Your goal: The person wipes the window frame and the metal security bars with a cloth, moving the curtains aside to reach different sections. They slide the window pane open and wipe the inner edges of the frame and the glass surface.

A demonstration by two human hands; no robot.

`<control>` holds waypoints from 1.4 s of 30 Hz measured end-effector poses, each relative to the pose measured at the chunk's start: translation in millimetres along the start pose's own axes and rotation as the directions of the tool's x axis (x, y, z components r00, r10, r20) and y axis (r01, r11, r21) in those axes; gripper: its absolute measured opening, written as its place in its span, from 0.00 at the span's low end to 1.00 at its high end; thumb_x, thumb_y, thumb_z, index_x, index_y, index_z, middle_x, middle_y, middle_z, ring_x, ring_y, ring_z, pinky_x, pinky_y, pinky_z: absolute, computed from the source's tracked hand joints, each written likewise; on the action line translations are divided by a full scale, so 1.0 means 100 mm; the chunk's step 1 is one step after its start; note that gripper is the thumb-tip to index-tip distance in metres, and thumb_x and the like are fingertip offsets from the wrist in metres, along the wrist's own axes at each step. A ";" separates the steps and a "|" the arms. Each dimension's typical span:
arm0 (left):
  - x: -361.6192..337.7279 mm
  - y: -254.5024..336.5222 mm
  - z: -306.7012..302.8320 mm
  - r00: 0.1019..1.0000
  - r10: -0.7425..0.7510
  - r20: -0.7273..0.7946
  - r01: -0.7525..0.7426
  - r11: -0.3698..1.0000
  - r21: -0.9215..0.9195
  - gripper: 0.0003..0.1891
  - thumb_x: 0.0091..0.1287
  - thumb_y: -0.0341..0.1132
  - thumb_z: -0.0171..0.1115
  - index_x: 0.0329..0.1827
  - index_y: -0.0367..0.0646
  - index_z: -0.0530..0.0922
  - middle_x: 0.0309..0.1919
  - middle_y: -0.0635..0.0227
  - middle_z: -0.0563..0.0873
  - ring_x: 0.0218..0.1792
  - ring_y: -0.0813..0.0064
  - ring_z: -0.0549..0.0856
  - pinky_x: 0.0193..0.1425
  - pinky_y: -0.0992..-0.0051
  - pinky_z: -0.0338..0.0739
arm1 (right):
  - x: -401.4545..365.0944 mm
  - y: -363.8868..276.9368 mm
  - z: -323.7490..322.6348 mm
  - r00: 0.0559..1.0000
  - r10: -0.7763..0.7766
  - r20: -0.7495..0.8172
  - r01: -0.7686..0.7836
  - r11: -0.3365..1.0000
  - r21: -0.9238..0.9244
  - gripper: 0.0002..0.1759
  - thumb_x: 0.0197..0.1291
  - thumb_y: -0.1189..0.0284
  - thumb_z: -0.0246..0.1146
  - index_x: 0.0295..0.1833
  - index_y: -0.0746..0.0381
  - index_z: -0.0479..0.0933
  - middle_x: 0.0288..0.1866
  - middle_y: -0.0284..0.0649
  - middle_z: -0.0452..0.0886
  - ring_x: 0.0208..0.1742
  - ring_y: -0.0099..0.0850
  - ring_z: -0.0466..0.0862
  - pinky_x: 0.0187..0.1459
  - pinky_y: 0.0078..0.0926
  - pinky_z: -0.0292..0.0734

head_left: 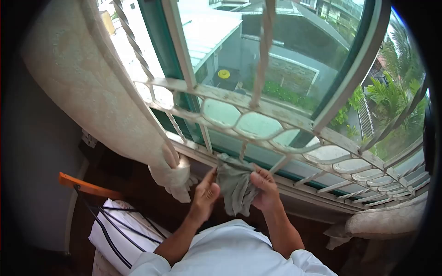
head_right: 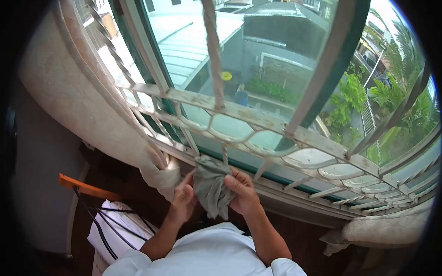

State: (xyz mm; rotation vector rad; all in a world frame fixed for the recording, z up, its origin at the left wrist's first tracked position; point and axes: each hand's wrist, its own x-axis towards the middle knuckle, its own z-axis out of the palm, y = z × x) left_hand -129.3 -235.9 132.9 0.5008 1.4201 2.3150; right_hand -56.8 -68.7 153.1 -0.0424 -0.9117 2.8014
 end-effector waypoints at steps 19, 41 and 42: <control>1.38 1.37 0.26 0.282 0.955 0.087 -0.856 0.210 0.472 0.18 0.66 0.26 0.67 0.55 0.37 0.70 0.63 0.44 0.74 0.62 0.52 0.76 0.65 0.57 0.71 | 0.82 -0.17 1.41 0.142 -0.700 0.699 0.113 -0.691 -0.714 0.15 0.56 0.72 0.75 0.46 0.65 0.80 0.46 0.51 0.88 0.40 0.44 0.89 0.39 0.37 0.79; 2.04 2.08 1.00 0.073 0.967 0.245 -0.784 -0.096 0.613 0.09 0.71 0.25 0.67 0.46 0.33 0.74 0.41 0.51 0.83 0.39 0.59 0.85 0.42 0.67 0.80 | 0.97 -0.84 1.21 0.123 -0.652 0.748 0.283 -0.699 -0.656 0.19 0.52 0.80 0.74 0.32 0.59 0.67 0.24 0.38 0.72 0.19 0.33 0.75 0.21 0.30 0.69; 2.14 2.31 1.13 -0.040 0.973 0.228 -0.768 -0.176 0.616 0.07 0.72 0.26 0.66 0.47 0.35 0.76 0.37 0.56 0.83 0.37 0.61 0.86 0.38 0.66 0.79 | 0.97 -0.85 1.20 0.141 -0.651 0.746 0.297 -0.691 -0.659 0.18 0.52 0.80 0.74 0.32 0.59 0.68 0.24 0.38 0.72 0.20 0.33 0.75 0.21 0.30 0.69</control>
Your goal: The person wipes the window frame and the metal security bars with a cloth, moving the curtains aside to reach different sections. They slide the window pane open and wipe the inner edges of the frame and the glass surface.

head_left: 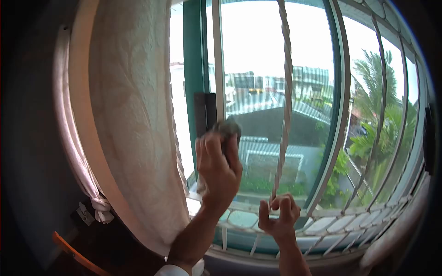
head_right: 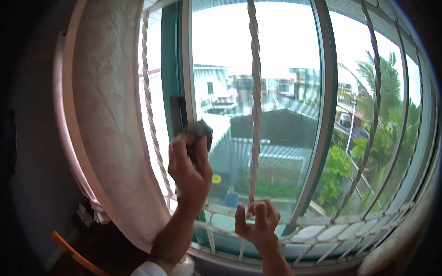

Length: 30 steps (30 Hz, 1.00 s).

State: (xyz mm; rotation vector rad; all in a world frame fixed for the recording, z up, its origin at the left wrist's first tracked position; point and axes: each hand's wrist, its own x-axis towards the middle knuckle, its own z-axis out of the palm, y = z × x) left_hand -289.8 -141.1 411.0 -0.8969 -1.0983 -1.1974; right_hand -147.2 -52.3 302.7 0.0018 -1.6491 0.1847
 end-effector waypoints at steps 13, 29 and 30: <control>3.03 -0.39 1.12 0.887 0.353 -0.299 -0.275 0.922 0.272 0.09 0.62 0.34 0.68 0.35 0.38 0.78 0.27 0.51 0.85 0.30 0.46 0.86 0.36 0.52 0.80 | 0.06 -0.09 0.17 0.946 -0.282 0.160 0.246 0.946 0.213 0.13 0.53 0.76 0.72 0.35 0.58 0.71 0.27 0.40 0.77 0.25 0.36 0.80 0.28 0.34 0.74; -0.91 0.12 -0.53 0.961 -0.098 0.257 0.056 0.985 0.164 0.10 0.65 0.24 0.70 0.44 0.36 0.77 0.33 0.52 0.80 0.31 0.53 0.82 0.33 0.58 0.76 | 0.05 -0.02 0.29 0.939 -0.326 0.104 0.288 0.917 0.275 0.11 0.46 0.85 0.66 0.28 0.61 0.70 0.23 0.39 0.74 0.20 0.35 0.79 0.27 0.33 0.76; -1.01 0.11 -0.58 0.959 -0.108 0.263 0.067 0.984 0.163 0.10 0.65 0.24 0.70 0.44 0.36 0.77 0.33 0.52 0.80 0.31 0.53 0.82 0.33 0.58 0.76 | 0.05 -0.02 0.30 0.940 -0.321 0.116 0.281 0.920 0.273 0.11 0.46 0.85 0.66 0.28 0.61 0.70 0.23 0.39 0.74 0.20 0.35 0.79 0.27 0.33 0.76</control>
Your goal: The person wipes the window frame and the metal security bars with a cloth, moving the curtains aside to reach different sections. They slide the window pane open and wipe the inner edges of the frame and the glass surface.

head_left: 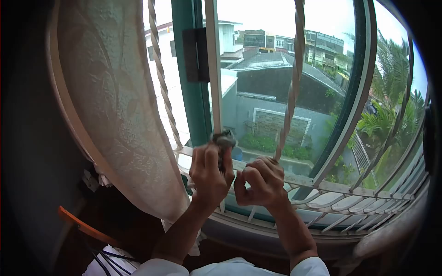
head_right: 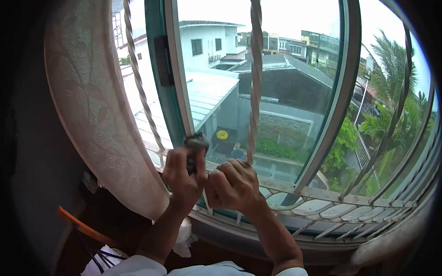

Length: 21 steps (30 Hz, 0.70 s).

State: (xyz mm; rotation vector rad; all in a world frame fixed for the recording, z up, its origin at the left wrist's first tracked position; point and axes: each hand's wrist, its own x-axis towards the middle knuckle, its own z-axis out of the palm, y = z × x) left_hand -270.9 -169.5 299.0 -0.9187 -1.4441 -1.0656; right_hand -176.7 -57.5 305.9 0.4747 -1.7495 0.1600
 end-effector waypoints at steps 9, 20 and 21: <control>-0.56 0.08 -0.92 0.683 -0.389 0.618 0.695 0.608 -0.385 0.10 0.70 0.33 0.71 0.46 0.37 0.80 0.33 0.61 0.87 0.39 0.73 0.87 0.42 0.72 0.79 | -0.34 -0.70 -0.14 0.659 0.703 0.268 -0.749 0.585 0.311 0.19 0.59 0.83 0.63 0.58 0.68 0.78 0.46 0.43 0.86 0.47 0.29 0.88 0.43 0.24 0.81; -1.38 -0.45 -1.15 0.087 -0.256 0.963 0.977 0.211 -0.033 0.08 0.69 0.28 0.71 0.46 0.34 0.81 0.40 0.69 0.88 0.42 0.85 0.84 0.45 0.83 0.78 | -1.68 -1.03 -0.22 0.122 0.901 0.415 -0.749 -0.191 0.635 0.06 0.74 0.74 0.65 0.44 0.63 0.75 0.45 0.33 0.86 0.42 0.13 0.77 0.42 0.13 0.72; -1.42 -0.51 -1.12 0.069 -0.234 0.970 0.978 0.206 -0.020 0.08 0.69 0.28 0.71 0.46 0.34 0.81 0.40 0.69 0.88 0.42 0.85 0.84 0.45 0.83 0.78 | -1.69 -1.07 -0.24 0.100 0.912 0.399 -0.750 -0.195 0.632 0.06 0.74 0.74 0.65 0.44 0.63 0.75 0.45 0.33 0.86 0.42 0.13 0.77 0.42 0.13 0.72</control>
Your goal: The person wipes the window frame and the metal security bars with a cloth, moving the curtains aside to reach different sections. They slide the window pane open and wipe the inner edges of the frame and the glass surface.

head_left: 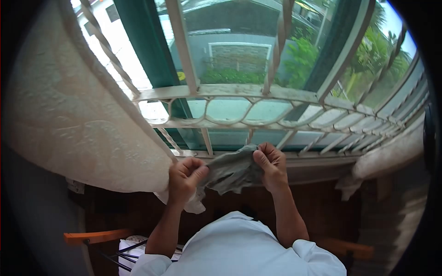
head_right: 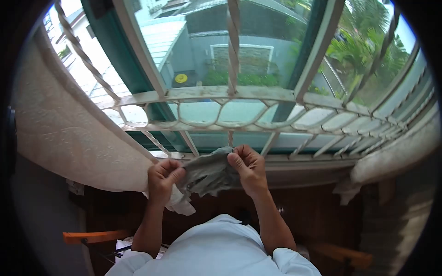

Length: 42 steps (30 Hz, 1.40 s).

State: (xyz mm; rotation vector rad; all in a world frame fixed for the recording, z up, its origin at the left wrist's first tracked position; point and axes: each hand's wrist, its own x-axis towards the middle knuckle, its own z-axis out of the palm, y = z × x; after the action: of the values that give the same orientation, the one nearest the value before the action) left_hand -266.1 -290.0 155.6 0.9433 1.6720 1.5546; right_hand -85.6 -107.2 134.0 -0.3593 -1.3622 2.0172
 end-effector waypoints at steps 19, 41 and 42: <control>-0.24 -0.06 0.89 0.742 0.666 0.074 -0.570 0.569 0.593 0.21 0.65 0.41 0.76 0.50 0.37 0.75 0.62 0.51 0.81 0.51 0.53 0.81 0.61 0.57 0.70 | -0.44 0.06 -0.21 0.964 0.251 -0.085 -0.193 0.884 0.425 0.15 0.77 0.61 0.60 0.54 0.63 0.76 0.44 0.37 0.85 0.41 0.24 0.87 0.36 0.27 0.87; 0.14 0.72 0.57 0.965 -0.182 -0.190 0.203 0.974 0.098 0.17 0.74 0.41 0.60 0.52 0.34 0.84 0.44 0.67 0.87 0.45 0.76 0.85 0.53 0.75 0.79 | -0.45 0.51 -0.71 0.959 0.170 -0.228 -0.268 0.809 -0.522 0.17 0.72 0.59 0.65 0.44 0.63 0.86 0.37 0.41 0.88 0.33 0.30 0.86 0.38 0.28 0.80; 0.07 0.61 0.57 0.964 -0.184 -0.193 0.206 0.973 0.105 0.17 0.74 0.41 0.60 0.52 0.34 0.84 0.44 0.67 0.87 0.45 0.76 0.85 0.53 0.75 0.79 | -0.44 0.47 -0.71 0.958 0.174 -0.227 -0.270 0.813 -0.515 0.17 0.72 0.59 0.65 0.44 0.63 0.86 0.37 0.41 0.88 0.33 0.30 0.86 0.38 0.28 0.80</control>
State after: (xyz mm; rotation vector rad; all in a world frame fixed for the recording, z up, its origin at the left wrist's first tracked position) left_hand -216.9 -251.9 212.4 0.6883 1.9463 1.4533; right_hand -30.9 -96.7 56.1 -0.9660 -1.8373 1.6846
